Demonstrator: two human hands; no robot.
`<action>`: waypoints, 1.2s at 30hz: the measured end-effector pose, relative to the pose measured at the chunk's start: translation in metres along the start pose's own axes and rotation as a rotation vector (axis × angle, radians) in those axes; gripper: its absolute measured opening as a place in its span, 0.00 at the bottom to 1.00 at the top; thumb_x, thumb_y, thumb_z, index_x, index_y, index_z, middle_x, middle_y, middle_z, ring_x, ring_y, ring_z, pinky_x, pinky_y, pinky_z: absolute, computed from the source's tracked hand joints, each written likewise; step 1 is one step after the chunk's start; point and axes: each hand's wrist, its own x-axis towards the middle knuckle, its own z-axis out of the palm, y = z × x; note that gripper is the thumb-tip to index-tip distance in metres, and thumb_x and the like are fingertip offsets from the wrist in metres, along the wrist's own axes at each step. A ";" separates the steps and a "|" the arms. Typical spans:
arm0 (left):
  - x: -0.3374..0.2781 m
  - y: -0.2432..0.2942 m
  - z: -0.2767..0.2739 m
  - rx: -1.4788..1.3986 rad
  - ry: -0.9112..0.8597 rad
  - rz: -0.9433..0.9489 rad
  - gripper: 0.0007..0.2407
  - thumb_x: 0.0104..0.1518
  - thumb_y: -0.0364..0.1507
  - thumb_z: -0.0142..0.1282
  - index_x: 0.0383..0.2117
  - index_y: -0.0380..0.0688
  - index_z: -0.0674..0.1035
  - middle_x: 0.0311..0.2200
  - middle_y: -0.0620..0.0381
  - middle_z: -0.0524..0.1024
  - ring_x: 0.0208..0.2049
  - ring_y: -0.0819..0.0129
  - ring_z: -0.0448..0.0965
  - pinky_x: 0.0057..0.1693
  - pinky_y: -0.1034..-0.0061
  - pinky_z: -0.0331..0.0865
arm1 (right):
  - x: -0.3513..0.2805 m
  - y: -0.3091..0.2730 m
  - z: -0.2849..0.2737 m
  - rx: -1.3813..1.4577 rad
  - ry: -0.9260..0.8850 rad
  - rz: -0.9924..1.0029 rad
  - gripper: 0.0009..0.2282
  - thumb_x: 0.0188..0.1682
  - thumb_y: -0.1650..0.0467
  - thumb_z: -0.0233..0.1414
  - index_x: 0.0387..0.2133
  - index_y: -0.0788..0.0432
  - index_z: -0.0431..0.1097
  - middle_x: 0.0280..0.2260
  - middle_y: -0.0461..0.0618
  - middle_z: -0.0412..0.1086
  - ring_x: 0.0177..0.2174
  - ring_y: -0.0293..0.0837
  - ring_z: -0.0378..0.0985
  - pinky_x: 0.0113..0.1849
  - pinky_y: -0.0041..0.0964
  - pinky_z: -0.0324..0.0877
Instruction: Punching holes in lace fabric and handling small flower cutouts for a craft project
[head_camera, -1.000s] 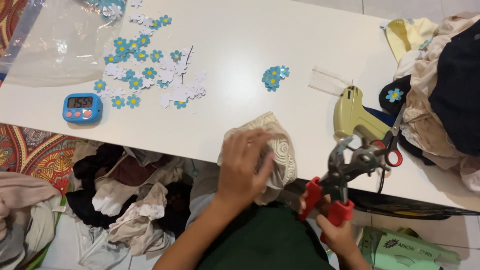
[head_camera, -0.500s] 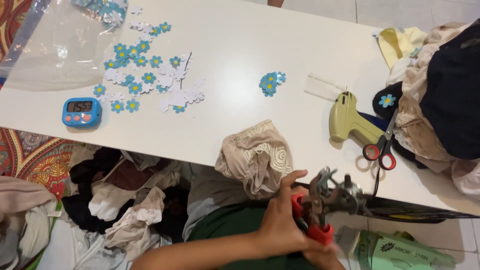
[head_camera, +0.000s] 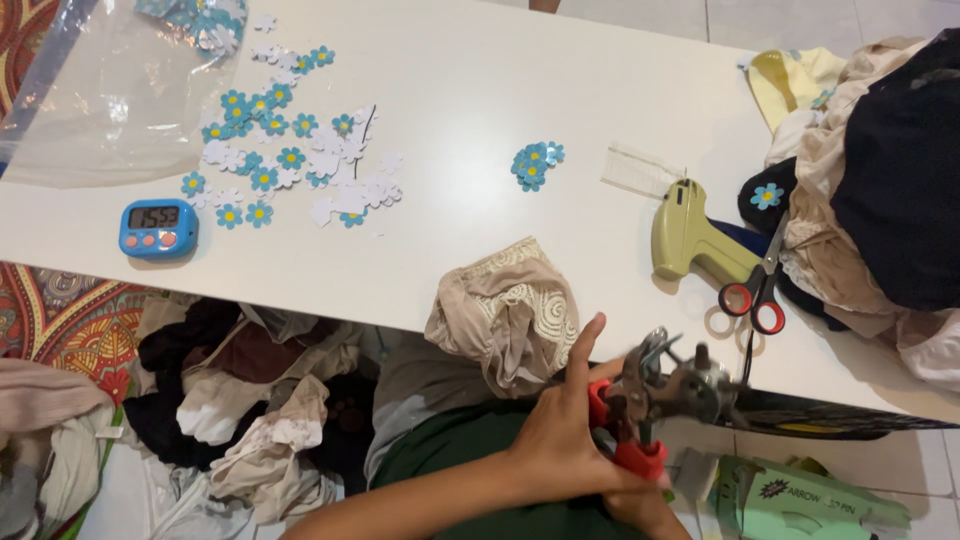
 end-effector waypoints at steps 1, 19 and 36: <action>0.000 0.001 -0.003 -0.080 -0.085 0.095 0.58 0.36 0.51 0.62 0.70 0.49 0.31 0.71 0.32 0.53 0.64 0.46 0.71 0.66 0.62 0.63 | 0.021 -0.006 -0.001 -0.006 -0.003 -0.001 0.18 0.42 0.66 0.62 0.46 0.57 0.76 0.46 0.53 0.80 0.48 0.45 0.82 0.51 0.44 0.76; 0.023 0.054 -0.075 0.175 0.406 0.564 0.10 0.60 0.14 0.55 0.42 0.42 0.82 0.37 0.53 0.79 0.39 0.64 0.82 0.47 0.75 0.76 | 0.191 -0.337 0.020 0.039 -0.033 -0.240 0.10 0.35 0.77 0.44 0.27 0.61 0.72 0.26 0.48 0.75 0.27 0.42 0.76 0.37 0.35 0.72; 0.043 -0.004 -0.080 -0.452 0.417 0.115 0.05 0.60 0.26 0.60 0.38 0.39 0.82 0.32 0.55 0.81 0.32 0.70 0.81 0.42 0.79 0.81 | 0.188 -0.239 -0.002 0.187 -0.174 -0.024 0.16 0.40 0.76 0.59 0.43 0.65 0.73 0.42 0.54 0.78 0.43 0.46 0.78 0.48 0.40 0.70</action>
